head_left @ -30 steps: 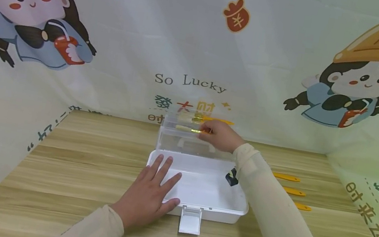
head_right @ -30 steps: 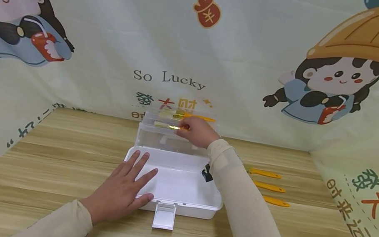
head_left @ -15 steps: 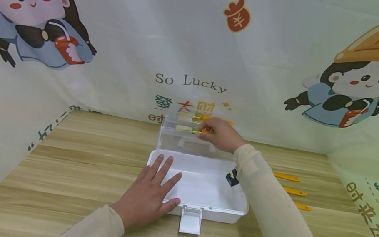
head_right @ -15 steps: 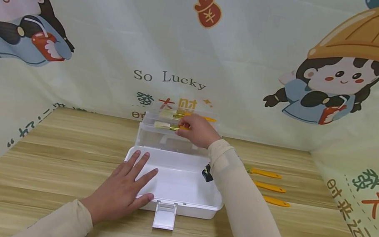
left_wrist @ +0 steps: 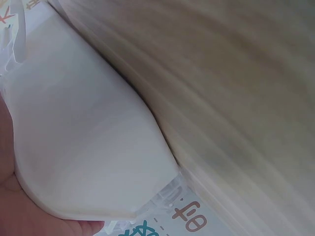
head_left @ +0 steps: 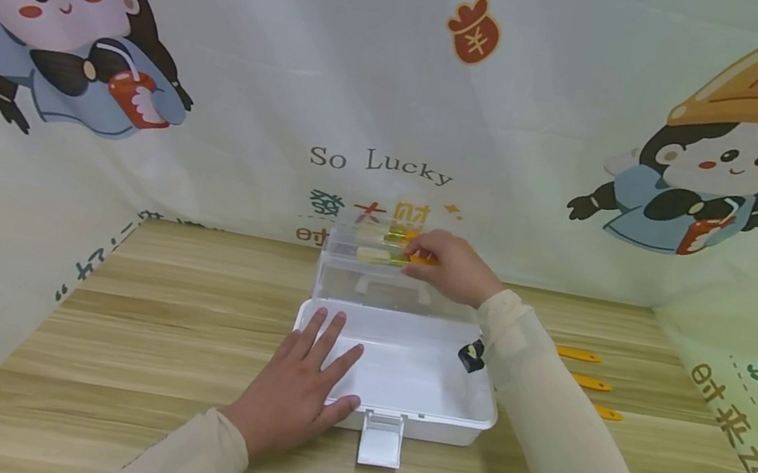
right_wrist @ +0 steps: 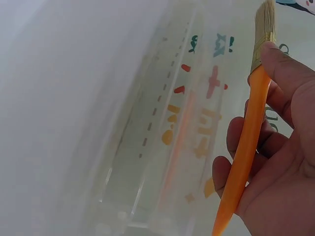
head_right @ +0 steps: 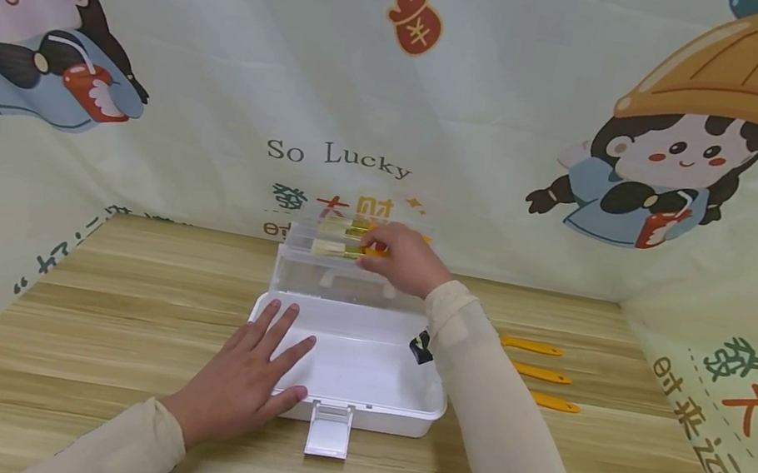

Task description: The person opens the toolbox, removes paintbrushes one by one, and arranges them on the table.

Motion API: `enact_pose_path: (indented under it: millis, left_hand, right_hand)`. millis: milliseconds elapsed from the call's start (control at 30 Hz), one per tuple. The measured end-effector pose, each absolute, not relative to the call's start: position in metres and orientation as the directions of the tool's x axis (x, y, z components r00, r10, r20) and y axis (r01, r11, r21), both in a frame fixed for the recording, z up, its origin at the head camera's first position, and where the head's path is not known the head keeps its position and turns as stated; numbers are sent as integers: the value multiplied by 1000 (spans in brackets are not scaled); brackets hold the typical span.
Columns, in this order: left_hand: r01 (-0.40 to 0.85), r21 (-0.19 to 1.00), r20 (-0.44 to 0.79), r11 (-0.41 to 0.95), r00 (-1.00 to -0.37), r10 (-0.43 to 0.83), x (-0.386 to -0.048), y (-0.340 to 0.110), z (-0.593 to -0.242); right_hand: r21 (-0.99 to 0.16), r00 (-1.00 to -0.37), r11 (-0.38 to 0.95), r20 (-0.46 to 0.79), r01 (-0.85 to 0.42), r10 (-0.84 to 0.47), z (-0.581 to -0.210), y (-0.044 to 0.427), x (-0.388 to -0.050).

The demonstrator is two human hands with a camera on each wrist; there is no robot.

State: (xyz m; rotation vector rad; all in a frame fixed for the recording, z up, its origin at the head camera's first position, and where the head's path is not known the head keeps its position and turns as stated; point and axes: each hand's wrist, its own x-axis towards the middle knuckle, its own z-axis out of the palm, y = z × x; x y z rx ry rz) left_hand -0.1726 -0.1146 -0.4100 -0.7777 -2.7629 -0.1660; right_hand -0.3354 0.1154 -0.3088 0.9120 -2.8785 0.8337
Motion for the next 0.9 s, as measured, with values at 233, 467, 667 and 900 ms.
enact_pose_path:
  millis: [233,467,667,900]
  left_hand:
    - [533,42,300,845,-814,498,-174,-115,-412]
    - [531,35,309,846,-811,497,-174,-115,-412]
    - [533,42,311,845,-811,496,-174,-115,-412]
    - [537,40,315,842,-807,500,-174,-116,-412]
  right_hand:
    - [-494,-832,682,190,-540,-521,-304,128,-330]
    - [-489,-830,677,231,-550,-508,-300,145,-321]
    - [-508,-834,668,243,-544,-495,-298,164,-310]
    - [-527,-841,661,249,-534,-481,-300,187,-299]
